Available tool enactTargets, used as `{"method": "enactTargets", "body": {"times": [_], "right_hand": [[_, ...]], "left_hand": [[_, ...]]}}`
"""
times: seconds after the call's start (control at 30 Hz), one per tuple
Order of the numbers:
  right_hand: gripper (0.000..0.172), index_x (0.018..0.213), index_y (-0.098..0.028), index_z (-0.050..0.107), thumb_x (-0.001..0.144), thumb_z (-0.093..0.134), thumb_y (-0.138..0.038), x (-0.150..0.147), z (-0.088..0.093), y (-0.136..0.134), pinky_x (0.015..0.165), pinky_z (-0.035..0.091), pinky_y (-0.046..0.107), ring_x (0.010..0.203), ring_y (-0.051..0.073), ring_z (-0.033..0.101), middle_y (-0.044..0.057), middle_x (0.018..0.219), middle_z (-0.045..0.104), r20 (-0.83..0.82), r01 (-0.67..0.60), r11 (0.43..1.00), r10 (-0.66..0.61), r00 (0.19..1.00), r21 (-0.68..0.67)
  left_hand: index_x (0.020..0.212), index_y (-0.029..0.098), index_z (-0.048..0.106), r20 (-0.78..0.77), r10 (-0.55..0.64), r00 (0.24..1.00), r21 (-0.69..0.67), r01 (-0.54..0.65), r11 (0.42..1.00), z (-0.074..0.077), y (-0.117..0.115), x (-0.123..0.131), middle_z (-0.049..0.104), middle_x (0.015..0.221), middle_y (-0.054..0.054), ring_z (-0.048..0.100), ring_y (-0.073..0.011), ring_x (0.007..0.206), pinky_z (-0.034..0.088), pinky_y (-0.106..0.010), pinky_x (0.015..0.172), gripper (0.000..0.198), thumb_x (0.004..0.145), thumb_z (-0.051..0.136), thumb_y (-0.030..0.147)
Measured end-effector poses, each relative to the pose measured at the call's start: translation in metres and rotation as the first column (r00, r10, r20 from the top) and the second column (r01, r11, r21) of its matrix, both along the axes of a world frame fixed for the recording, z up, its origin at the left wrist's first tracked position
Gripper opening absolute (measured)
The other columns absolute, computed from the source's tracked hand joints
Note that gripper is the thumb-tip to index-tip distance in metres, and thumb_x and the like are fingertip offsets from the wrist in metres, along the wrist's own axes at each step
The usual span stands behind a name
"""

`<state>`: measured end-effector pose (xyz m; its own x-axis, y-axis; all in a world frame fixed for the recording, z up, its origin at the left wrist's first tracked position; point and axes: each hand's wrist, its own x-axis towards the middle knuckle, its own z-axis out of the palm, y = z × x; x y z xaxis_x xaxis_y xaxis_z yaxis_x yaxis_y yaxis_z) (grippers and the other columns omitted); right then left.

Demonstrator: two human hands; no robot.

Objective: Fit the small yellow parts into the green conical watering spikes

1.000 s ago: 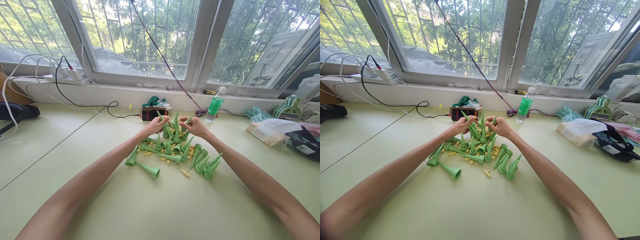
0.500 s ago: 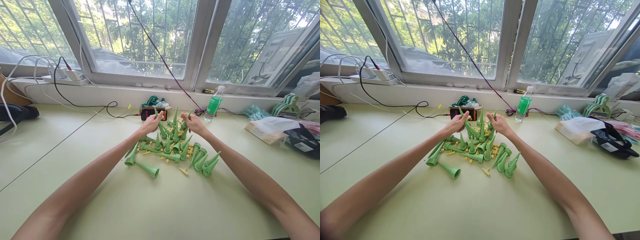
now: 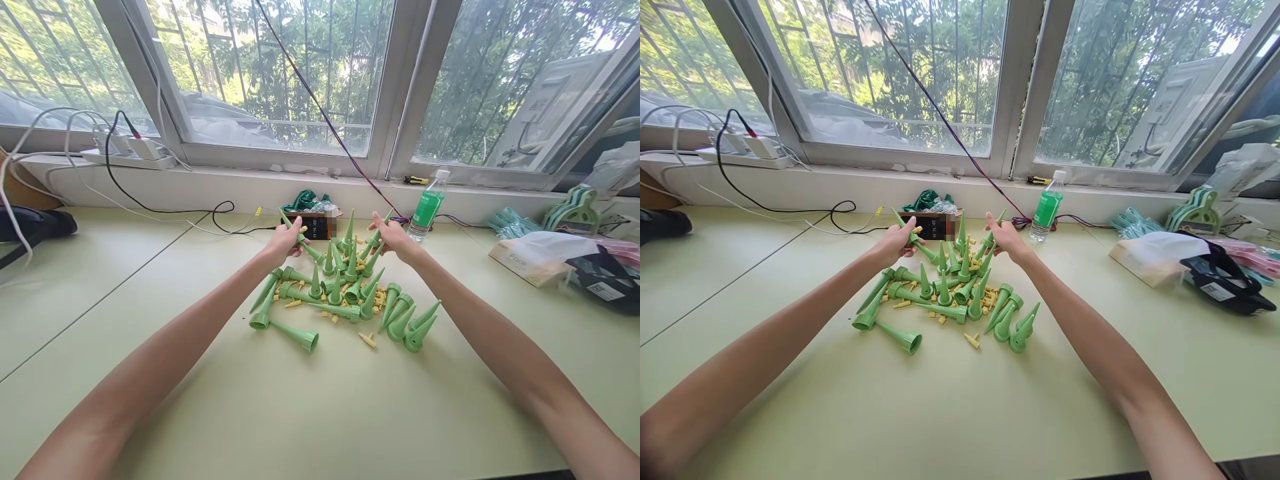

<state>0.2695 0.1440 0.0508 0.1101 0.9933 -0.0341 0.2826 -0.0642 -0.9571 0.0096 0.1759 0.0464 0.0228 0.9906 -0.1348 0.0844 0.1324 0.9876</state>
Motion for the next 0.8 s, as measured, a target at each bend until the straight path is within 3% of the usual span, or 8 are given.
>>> {"method": "enactTargets", "body": {"times": [0.17, 0.33, 0.43, 0.6, 0.7, 0.8], "right_hand": [[0.027, 0.092, -0.018, 0.048, 0.101, 0.047, -0.043, 0.006, 0.0, 0.002, 0.044, 0.049, 0.023, 0.044, 0.015, 0.063, 0.002, 0.059, 0.066, -0.138, 0.013, 0.987, -0.036, 0.99, -0.162], [0.023, 0.084, -0.017, 0.048, 0.103, 0.044, -0.028, 0.014, -0.011, -0.005, 0.051, 0.052, 0.024, 0.044, 0.012, 0.062, 0.0, 0.058, 0.064, -0.268, -0.026, 0.967, -0.044, 0.962, -0.253], [0.023, 0.082, -0.017, 0.051, 0.102, 0.048, -0.029, 0.017, -0.02, -0.006, 0.045, 0.048, 0.021, 0.043, 0.012, 0.06, 0.0, 0.058, 0.063, -0.252, -0.022, 0.955, -0.055, 0.966, -0.295], [0.023, 0.083, -0.017, 0.052, 0.1, 0.049, -0.032, 0.016, -0.035, -0.006, 0.032, 0.032, 0.016, 0.04, 0.01, 0.057, 0.001, 0.059, 0.063, -0.211, -0.013, 0.941, -0.063, 0.976, -0.338], [0.024, 0.08, -0.016, 0.053, 0.099, 0.051, -0.03, 0.016, -0.042, -0.009, 0.03, 0.025, 0.013, 0.038, 0.007, 0.051, 0.001, 0.061, 0.063, -0.162, 0.006, 0.951, -0.059, 0.985, -0.31], [0.024, 0.078, -0.015, 0.055, 0.097, 0.055, -0.03, 0.016, -0.045, -0.015, 0.029, 0.025, 0.013, 0.035, 0.004, 0.045, 0.001, 0.06, 0.062, -0.124, 0.047, 0.963, -0.083, 0.989, -0.265]], "left_hand": [[0.086, 0.017, 0.043, -0.049, 0.042, 0.998, -0.177, -0.05, 0.983, -0.01, 0.006, -0.007, 0.059, 0.061, 0.0, 0.05, -0.0062, 0.04, 0.041, -0.017, 0.043, 0.019, 0.098, 0.05, 0.03], [0.083, 0.016, 0.049, -0.158, -0.025, 0.987, -0.219, -0.011, 0.976, -0.019, 0.007, -0.016, 0.061, 0.057, -0.003, 0.057, -0.0123, 0.043, 0.039, -0.018, 0.039, 0.018, 0.091, 0.06, 0.028], [0.078, 0.016, 0.052, -0.274, -0.079, 0.958, -0.191, 0.027, 0.981, -0.019, 0.009, -0.017, 0.064, 0.056, -0.007, 0.055, -0.0141, 0.04, 0.036, -0.02, 0.037, 0.022, 0.083, 0.069, 0.03], [0.066, 0.015, 0.057, -0.569, -0.146, 0.809, -0.071, 0.128, 0.989, -0.016, 0.008, -0.015, 0.065, 0.052, -0.01, 0.047, -0.013, 0.035, 0.029, -0.023, 0.036, 0.022, 0.073, 0.072, 0.03], [0.077, 0.015, 0.061, -0.655, -0.115, 0.747, -0.025, 0.13, 0.991, -0.012, 0.005, -0.014, 0.062, 0.045, -0.007, 0.043, -0.014, 0.033, 0.026, -0.025, 0.036, 0.024, 0.067, 0.076, 0.029], [0.091, 0.013, 0.061, -0.675, -0.081, 0.733, -0.001, 0.11, 0.994, -0.006, 0.004, -0.014, 0.055, 0.037, -0.002, 0.044, -0.0164, 0.033, 0.026, -0.024, 0.039, 0.04, 0.061, 0.083, 0.03]]}}
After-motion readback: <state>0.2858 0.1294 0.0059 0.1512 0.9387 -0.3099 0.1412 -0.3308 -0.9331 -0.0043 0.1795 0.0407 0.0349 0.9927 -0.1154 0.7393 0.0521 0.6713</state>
